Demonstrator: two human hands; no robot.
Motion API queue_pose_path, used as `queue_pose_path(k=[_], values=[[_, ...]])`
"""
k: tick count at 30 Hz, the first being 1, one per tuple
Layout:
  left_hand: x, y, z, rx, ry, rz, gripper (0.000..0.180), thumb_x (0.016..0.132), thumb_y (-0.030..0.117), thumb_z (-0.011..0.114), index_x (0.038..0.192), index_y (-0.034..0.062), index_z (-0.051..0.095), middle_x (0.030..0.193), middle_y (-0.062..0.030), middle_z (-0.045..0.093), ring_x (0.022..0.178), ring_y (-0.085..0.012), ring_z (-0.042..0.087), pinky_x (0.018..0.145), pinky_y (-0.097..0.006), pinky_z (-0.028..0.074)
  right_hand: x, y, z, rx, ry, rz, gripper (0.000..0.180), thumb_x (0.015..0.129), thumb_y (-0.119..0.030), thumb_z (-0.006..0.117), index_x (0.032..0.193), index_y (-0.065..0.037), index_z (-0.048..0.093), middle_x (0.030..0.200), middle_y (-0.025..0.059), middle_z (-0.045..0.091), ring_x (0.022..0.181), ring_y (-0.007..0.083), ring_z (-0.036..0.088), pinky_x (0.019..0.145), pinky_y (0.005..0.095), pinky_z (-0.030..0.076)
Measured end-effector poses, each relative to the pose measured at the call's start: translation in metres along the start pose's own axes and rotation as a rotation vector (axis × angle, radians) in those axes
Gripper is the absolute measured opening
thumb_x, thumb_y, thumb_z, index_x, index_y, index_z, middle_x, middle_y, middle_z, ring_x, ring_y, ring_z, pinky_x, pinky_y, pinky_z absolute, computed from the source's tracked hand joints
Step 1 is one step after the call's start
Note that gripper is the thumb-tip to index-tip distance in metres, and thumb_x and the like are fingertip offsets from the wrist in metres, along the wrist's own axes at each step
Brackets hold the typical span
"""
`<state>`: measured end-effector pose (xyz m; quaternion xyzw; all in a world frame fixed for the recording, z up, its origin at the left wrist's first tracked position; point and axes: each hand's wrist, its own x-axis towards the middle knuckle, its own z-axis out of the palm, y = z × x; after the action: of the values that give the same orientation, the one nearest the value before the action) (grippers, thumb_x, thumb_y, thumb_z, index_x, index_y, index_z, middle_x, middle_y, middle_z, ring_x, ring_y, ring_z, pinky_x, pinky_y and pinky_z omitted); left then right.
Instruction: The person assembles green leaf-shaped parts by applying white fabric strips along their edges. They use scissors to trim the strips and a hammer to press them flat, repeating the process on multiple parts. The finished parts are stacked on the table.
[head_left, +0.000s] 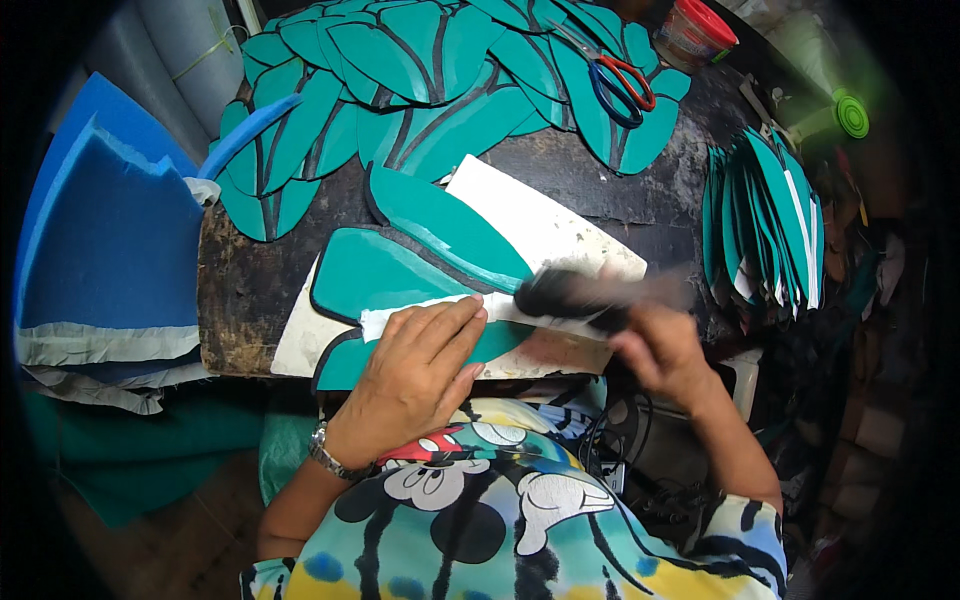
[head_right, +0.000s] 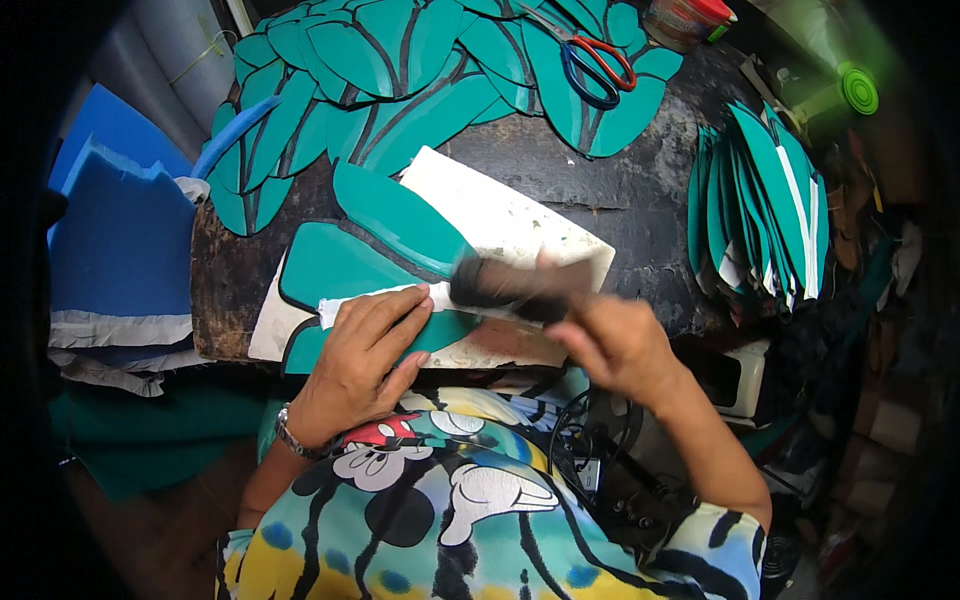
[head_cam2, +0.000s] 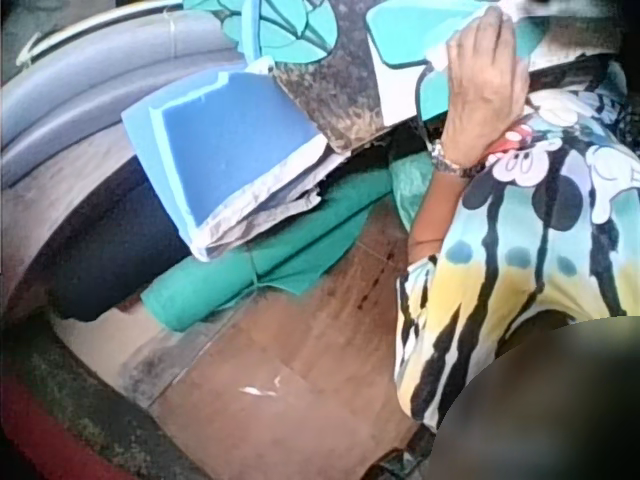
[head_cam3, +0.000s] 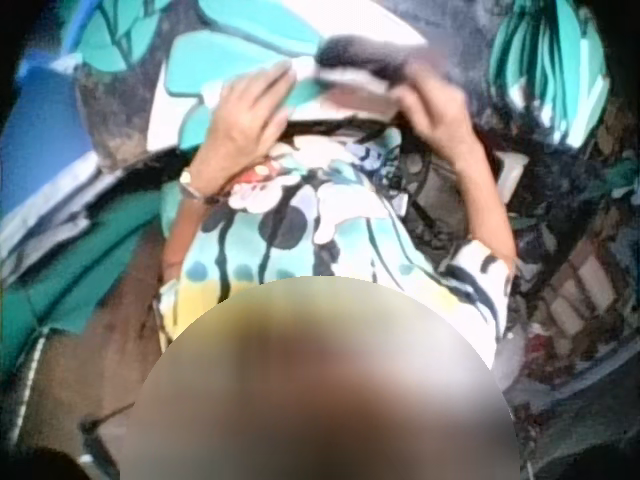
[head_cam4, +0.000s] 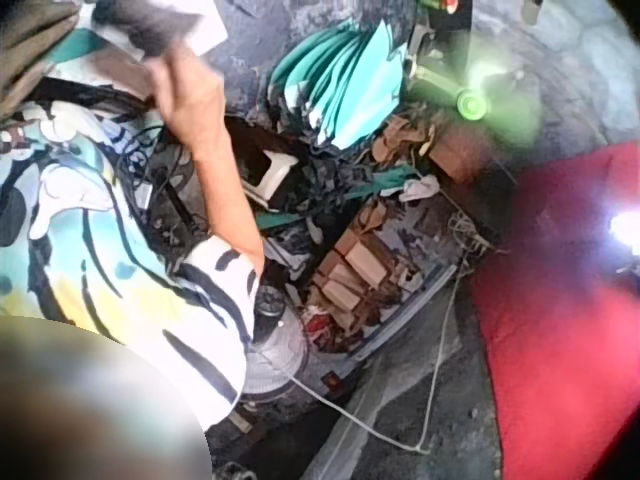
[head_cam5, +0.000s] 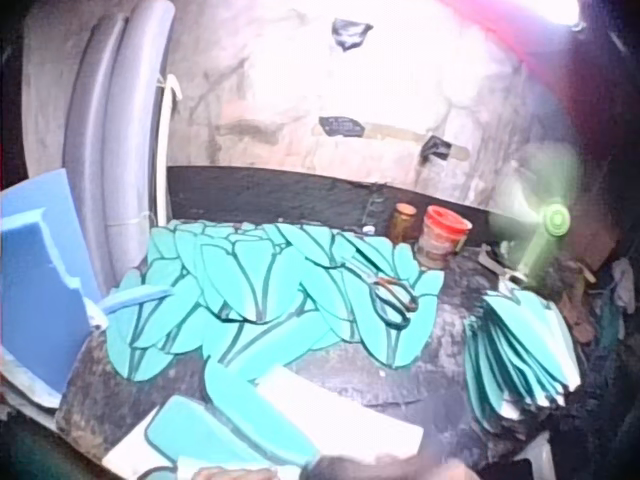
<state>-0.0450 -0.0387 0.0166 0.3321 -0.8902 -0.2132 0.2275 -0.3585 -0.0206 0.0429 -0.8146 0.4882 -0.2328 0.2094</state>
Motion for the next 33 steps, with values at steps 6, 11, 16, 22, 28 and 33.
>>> queue_pose_path(k=[6,11,16,22,28,33], values=[[-0.009,-0.003,-0.010,0.012,0.027,0.022,0.053,0.082,0.015,0.079,0.127,-0.0051,0.061,0.135,-0.0202,0.059,0.122,-0.0346,0.058,0.103,-0.048,0.044,-0.019,-0.009,0.002,-0.101,0.215,-0.001,0.045,0.090,-0.008,0.071,0.133,-0.003,0.060,0.114,0.0203,0.072,0.084,0.0320,0.075,0.068,0.0399,0.060],[-0.040,-0.009,-0.037,0.174,0.024,-0.064,0.059,0.073,0.020,0.086,0.125,0.0016,0.066,0.132,-0.0159,0.063,0.120,-0.0313,0.059,0.103,-0.048,0.042,-0.013,-0.017,0.003,-0.220,-0.024,0.077,0.069,0.090,-0.013,0.074,0.153,-0.013,0.046,0.092,0.0138,0.070,0.074,0.0334,0.070,0.061,0.0426,0.055],[-0.056,-0.018,-0.029,0.153,0.064,-0.066,0.057,0.073,0.016,0.085,0.126,0.0037,0.068,0.132,-0.0145,0.063,0.121,-0.0307,0.059,0.102,-0.046,0.043,0.003,-0.021,0.011,-0.083,-0.061,0.003,0.067,0.090,-0.013,0.073,0.152,-0.012,0.048,0.088,0.0129,0.068,0.069,0.0296,0.069,0.059,0.0401,0.055],[-0.056,-0.021,-0.023,0.145,0.120,-0.022,0.051,0.074,0.013,0.082,0.122,0.0021,0.069,0.124,-0.0121,0.065,0.120,-0.0300,0.060,0.102,-0.049,0.046,0.017,-0.025,0.013,-0.028,0.129,-0.118,0.062,0.090,-0.019,0.074,0.148,-0.014,0.052,0.088,0.0105,0.070,0.069,0.0304,0.070,0.059,0.0416,0.055],[-0.061,-0.021,-0.021,0.208,0.138,-0.005,0.047,0.075,0.016,0.083,0.120,0.0038,0.072,0.115,-0.0071,0.068,0.108,-0.0247,0.061,0.099,-0.046,0.046,0.024,-0.032,0.012,-0.090,-0.024,-0.010,0.046,0.090,-0.014,0.074,0.134,-0.006,0.060,0.116,0.0156,0.073,0.078,0.0317,0.073,0.066,0.0394,0.058],[-0.062,-0.024,-0.014,0.197,0.211,0.020,0.042,0.077,0.017,0.083,0.116,0.0048,0.074,0.110,-0.0063,0.070,0.103,-0.0227,0.064,0.096,-0.043,0.047,0.030,-0.031,0.020,-0.174,-0.092,0.059,0.053,0.091,-0.013,0.072,0.141,-0.013,0.057,0.099,0.0175,0.072,0.080,0.0374,0.072,0.070,0.0440,0.058]])
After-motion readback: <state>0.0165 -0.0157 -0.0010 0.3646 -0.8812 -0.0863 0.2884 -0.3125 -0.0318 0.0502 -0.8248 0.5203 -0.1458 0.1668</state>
